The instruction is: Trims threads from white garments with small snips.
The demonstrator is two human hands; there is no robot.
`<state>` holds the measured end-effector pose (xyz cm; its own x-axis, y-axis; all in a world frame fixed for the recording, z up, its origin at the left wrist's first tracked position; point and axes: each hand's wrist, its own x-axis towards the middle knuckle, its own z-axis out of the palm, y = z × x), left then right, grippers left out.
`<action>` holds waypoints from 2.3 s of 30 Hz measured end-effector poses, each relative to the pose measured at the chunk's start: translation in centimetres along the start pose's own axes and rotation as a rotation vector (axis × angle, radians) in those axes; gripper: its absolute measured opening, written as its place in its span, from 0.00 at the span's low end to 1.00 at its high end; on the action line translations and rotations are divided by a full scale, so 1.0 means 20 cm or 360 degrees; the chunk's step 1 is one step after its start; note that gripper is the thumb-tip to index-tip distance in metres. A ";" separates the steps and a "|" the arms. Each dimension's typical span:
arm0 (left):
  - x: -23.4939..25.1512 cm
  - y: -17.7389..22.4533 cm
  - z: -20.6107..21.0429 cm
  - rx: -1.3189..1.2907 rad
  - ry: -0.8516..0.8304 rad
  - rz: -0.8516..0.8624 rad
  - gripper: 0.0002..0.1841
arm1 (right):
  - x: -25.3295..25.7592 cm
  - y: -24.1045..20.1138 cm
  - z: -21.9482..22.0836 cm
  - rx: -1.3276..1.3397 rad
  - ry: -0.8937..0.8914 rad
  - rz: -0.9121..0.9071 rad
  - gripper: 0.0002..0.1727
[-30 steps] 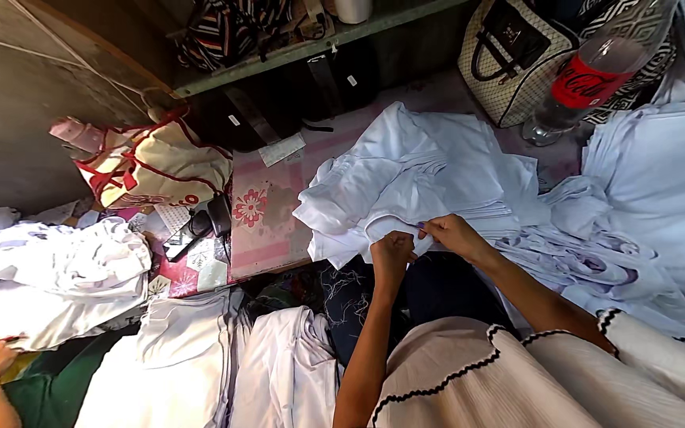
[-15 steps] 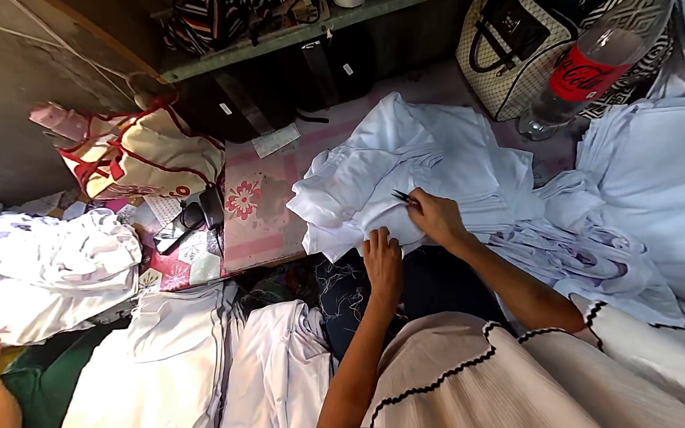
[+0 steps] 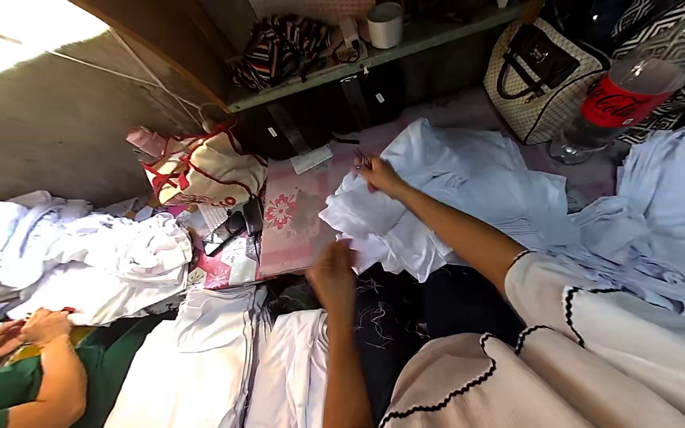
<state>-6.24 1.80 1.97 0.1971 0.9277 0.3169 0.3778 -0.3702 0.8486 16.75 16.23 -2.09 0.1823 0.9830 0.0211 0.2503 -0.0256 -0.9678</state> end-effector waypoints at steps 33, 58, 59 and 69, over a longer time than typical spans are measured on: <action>-0.07 0.01 0.65 0.0158 -0.0823 0.0347 0.11 | -1.11 0.18 -0.64 -0.0716 0.0033 -0.0001 0.10; 0.21 0.06 0.49 -0.0033 -0.0334 0.0003 0.08 | -1.18 -0.06 -0.40 -0.0571 0.0194 -0.0212 0.14; 0.19 0.05 0.51 -0.0095 -0.0325 0.0011 0.07 | -1.16 -0.05 -0.37 -0.0529 0.0456 -0.0220 0.14; 0.08 -0.19 0.42 0.0252 0.0214 0.0461 0.05 | -0.97 0.28 -0.31 -0.0827 0.0985 -0.0534 0.14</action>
<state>0.23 4.35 -4.39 0.1997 0.7772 0.5967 0.4611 -0.6118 0.6427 20.59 -4.18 -6.43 0.4667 0.6823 0.5627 0.7578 0.0196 -0.6522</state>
